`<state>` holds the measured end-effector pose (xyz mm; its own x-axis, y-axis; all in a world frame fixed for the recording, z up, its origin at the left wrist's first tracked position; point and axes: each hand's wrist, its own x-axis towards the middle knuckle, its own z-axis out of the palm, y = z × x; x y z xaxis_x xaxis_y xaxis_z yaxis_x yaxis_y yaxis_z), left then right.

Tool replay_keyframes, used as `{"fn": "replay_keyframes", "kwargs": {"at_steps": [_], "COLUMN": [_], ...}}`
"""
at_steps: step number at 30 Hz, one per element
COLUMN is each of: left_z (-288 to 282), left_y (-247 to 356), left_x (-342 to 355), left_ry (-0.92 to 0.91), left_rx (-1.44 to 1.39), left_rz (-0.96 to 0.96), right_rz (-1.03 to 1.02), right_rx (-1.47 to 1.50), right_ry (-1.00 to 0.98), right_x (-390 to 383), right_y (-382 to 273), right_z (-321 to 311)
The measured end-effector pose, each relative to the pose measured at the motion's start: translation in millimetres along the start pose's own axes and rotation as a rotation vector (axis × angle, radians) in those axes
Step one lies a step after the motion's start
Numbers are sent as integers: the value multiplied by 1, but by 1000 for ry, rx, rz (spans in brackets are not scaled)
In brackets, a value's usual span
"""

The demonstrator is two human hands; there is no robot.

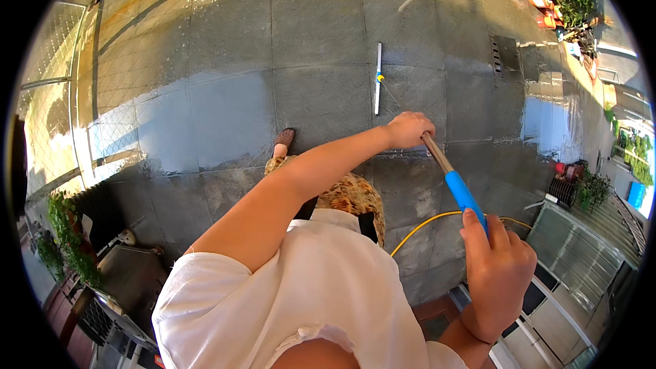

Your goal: The person uses a squeegee to push water across a patio floor, moving toward a drain, and then moves a plastic crate and points toward the drain.

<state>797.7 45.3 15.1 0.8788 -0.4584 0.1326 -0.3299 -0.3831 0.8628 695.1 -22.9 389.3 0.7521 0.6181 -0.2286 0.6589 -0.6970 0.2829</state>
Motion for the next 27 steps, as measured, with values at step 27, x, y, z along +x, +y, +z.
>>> {"fn": "replay_keyframes", "kwargs": {"at_steps": [27], "left_z": [-103], "left_y": [-173], "left_x": [-308], "left_ry": [-229], "left_rx": [425], "left_rz": [-714], "right_rz": [142], "right_rx": [805], "right_ry": [0], "right_x": [36], "right_y": [-155], "right_z": [183]}}
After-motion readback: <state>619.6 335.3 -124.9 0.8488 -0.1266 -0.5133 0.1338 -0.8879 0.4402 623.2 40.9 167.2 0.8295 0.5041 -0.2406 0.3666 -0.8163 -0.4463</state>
